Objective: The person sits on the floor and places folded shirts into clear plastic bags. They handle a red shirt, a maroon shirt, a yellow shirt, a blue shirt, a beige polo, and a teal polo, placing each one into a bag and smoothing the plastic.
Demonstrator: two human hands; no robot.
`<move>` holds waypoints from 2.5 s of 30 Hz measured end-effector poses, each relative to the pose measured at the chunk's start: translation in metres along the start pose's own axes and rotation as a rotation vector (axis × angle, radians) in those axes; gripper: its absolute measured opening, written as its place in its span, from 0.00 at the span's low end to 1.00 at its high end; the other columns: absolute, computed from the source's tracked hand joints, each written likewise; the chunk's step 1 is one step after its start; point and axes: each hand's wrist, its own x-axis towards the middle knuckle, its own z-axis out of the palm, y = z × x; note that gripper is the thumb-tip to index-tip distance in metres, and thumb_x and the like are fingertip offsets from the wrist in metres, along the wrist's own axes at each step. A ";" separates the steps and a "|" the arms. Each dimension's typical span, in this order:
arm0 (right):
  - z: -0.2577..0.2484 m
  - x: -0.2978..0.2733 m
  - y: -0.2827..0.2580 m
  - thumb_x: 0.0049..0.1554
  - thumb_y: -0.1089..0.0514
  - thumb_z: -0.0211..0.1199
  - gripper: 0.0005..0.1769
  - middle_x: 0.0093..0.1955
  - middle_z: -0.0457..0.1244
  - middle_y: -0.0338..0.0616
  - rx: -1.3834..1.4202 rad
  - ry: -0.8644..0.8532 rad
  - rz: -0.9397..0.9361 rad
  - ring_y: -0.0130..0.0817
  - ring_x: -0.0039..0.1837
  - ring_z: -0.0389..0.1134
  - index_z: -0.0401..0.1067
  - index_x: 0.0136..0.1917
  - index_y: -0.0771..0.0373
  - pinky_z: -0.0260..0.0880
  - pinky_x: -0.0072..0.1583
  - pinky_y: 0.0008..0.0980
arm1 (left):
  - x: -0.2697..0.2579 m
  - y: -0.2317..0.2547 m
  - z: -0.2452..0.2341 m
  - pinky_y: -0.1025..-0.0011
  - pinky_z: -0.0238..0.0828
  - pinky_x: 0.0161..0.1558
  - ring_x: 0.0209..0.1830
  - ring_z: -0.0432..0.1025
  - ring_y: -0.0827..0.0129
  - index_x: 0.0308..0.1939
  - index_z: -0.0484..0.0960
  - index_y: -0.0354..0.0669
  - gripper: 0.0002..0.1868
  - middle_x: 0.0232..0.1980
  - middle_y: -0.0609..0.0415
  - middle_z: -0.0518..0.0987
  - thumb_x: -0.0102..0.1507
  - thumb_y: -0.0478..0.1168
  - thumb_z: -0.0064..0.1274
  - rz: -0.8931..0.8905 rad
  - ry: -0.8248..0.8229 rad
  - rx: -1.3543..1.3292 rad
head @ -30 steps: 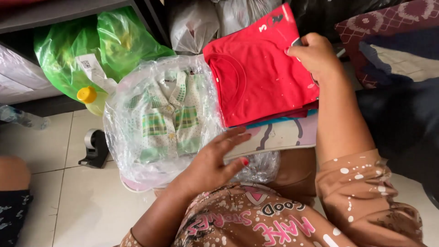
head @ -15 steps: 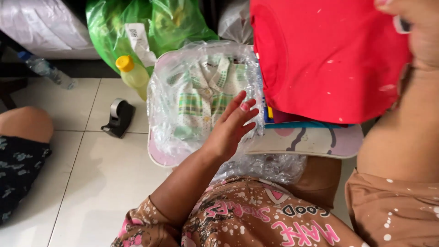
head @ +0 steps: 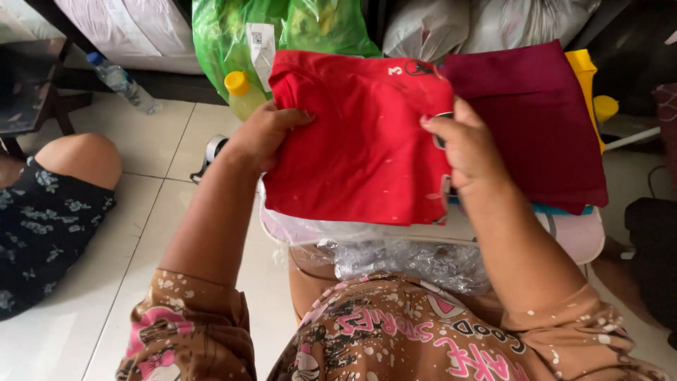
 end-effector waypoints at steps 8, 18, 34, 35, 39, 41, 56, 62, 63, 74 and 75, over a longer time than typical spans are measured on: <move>-0.025 0.054 0.106 0.54 0.54 0.66 0.28 0.62 0.65 0.54 -1.126 -0.015 -0.083 0.54 0.65 0.68 0.63 0.67 0.54 0.68 0.62 0.52 | 0.087 -0.061 -0.033 0.47 0.68 0.64 0.65 0.71 0.49 0.56 0.84 0.52 0.30 0.61 0.49 0.78 0.49 0.51 0.62 -0.064 0.129 0.959; 0.004 0.021 0.074 0.57 0.66 0.56 0.25 0.66 0.60 0.67 -1.528 -0.068 -1.032 0.68 0.66 0.63 0.71 0.68 0.66 0.65 0.64 0.57 | 0.036 -0.025 0.020 0.49 0.43 0.80 0.81 0.50 0.40 0.80 0.56 0.54 0.44 0.79 0.28 0.56 0.64 0.65 0.49 0.111 0.144 0.877; 0.112 0.152 0.117 0.59 0.36 0.57 0.37 0.81 0.47 0.45 -1.648 -0.591 -0.520 0.58 0.83 0.42 0.62 0.77 0.50 0.44 0.73 0.77 | 0.022 -0.022 0.027 0.50 0.33 0.82 0.84 0.39 0.41 0.81 0.44 0.36 0.52 0.83 0.29 0.44 0.67 0.70 0.36 0.211 0.039 0.725; 0.110 0.163 0.126 0.60 0.34 0.55 0.38 0.83 0.45 0.44 -1.636 -0.659 -0.383 0.57 0.84 0.40 0.58 0.79 0.46 0.40 0.75 0.75 | 0.019 -0.022 0.031 0.50 0.33 0.82 0.83 0.40 0.41 0.81 0.47 0.37 0.53 0.83 0.31 0.46 0.65 0.71 0.40 0.177 -0.007 0.821; 0.102 0.118 0.052 0.59 0.60 0.50 0.35 0.84 0.46 0.57 -1.476 -0.853 -0.184 0.60 0.84 0.42 0.56 0.80 0.57 0.47 0.80 0.58 | 0.018 -0.058 0.018 0.45 0.44 0.78 0.85 0.40 0.49 0.84 0.39 0.55 0.57 0.85 0.45 0.42 0.60 0.73 0.46 0.011 -0.234 1.562; 0.057 0.116 0.040 0.60 0.57 0.50 0.26 0.75 0.57 0.53 -1.437 -0.654 -0.247 0.58 0.77 0.53 0.66 0.72 0.54 0.56 0.74 0.57 | 0.003 -0.064 0.019 0.44 0.47 0.76 0.84 0.40 0.48 0.83 0.41 0.51 0.58 0.85 0.43 0.42 0.60 0.73 0.47 0.026 -0.228 1.704; -0.032 0.099 -0.014 0.53 0.65 0.59 0.25 0.52 0.70 0.51 -1.421 0.149 -0.431 0.55 0.52 0.70 0.71 0.64 0.57 0.68 0.51 0.50 | 0.070 -0.134 0.140 0.28 0.47 0.61 0.78 0.47 0.39 0.75 0.62 0.58 0.40 0.82 0.48 0.53 0.62 0.66 0.45 0.556 -0.474 1.948; -0.025 0.054 -0.015 0.53 0.66 0.67 0.27 0.56 0.63 0.57 -1.390 -0.019 -0.830 0.56 0.56 0.65 0.68 0.66 0.63 0.67 0.55 0.50 | -0.012 -0.087 0.099 0.47 0.65 0.54 0.60 0.66 0.44 0.63 0.74 0.50 0.31 0.63 0.43 0.70 0.62 0.61 0.52 0.730 -0.395 1.607; -0.020 0.040 -0.014 0.54 0.70 0.66 0.19 0.52 0.63 0.52 -1.229 -0.074 -1.078 0.50 0.53 0.65 0.73 0.59 0.66 0.67 0.55 0.44 | -0.038 -0.073 0.086 0.54 0.72 0.49 0.46 0.76 0.47 0.54 0.82 0.45 0.24 0.48 0.45 0.82 0.62 0.57 0.52 0.780 -0.395 1.449; 0.011 0.000 0.059 0.55 0.51 0.68 0.24 0.53 0.64 0.49 -1.401 -0.771 -0.483 0.52 0.59 0.67 0.74 0.65 0.52 0.71 0.58 0.50 | -0.116 -0.124 0.033 0.59 0.68 0.50 0.45 0.70 0.56 0.36 0.78 0.53 0.05 0.45 0.52 0.71 0.67 0.44 0.52 1.356 0.045 1.441; 0.008 -0.002 0.060 0.57 0.49 0.66 0.22 0.52 0.64 0.43 -1.385 -0.748 -0.520 0.47 0.57 0.68 0.74 0.64 0.48 0.72 0.56 0.46 | -0.122 -0.118 0.037 0.58 0.69 0.52 0.46 0.72 0.54 0.37 0.78 0.51 0.05 0.46 0.51 0.74 0.68 0.42 0.51 1.414 0.055 1.366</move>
